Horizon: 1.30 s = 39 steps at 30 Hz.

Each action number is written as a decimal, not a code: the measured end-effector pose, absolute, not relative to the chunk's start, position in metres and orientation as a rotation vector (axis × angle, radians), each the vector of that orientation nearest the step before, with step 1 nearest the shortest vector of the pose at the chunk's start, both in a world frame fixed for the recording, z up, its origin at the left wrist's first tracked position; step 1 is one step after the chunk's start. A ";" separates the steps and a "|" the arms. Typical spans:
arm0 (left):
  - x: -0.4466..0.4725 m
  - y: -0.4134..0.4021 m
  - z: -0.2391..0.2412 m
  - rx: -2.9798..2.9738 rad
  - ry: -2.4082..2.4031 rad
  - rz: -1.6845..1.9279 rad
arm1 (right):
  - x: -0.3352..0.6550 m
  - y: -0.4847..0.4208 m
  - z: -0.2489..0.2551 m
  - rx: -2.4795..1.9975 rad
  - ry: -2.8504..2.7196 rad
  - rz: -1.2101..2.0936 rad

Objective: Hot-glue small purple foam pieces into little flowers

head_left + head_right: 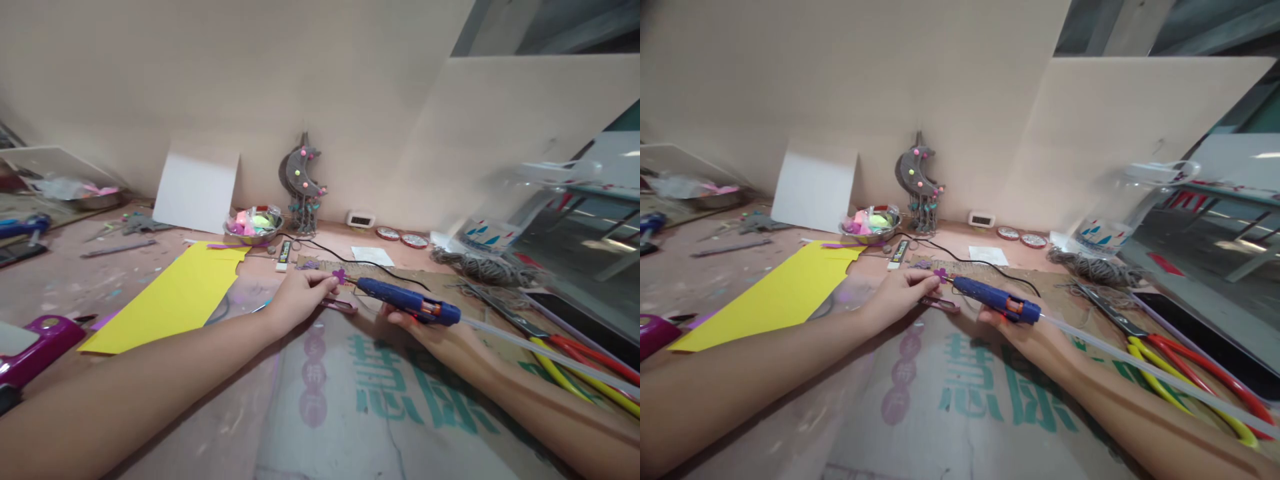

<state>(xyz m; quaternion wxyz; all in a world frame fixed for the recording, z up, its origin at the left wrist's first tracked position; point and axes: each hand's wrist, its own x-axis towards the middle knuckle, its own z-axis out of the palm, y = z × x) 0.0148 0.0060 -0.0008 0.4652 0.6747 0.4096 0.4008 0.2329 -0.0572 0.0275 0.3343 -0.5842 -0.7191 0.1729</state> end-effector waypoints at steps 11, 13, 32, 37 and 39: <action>0.017 -0.008 0.009 2.023 0.845 0.849 | 0.226 -0.051 0.020 -1.418 -1.636 0.614; 0.018 -0.012 0.010 2.142 0.798 0.847 | 0.219 -0.053 0.021 -1.409 -1.614 0.720; 0.019 -0.014 0.008 2.214 0.875 0.912 | 0.219 -0.061 0.026 -1.449 -1.803 0.568; 0.020 -0.009 0.004 1.962 0.894 0.970 | 0.227 -0.061 0.032 -1.490 -1.859 0.483; 0.019 -0.007 0.004 1.932 0.903 0.991 | 0.232 -0.062 0.034 -1.506 -1.887 0.453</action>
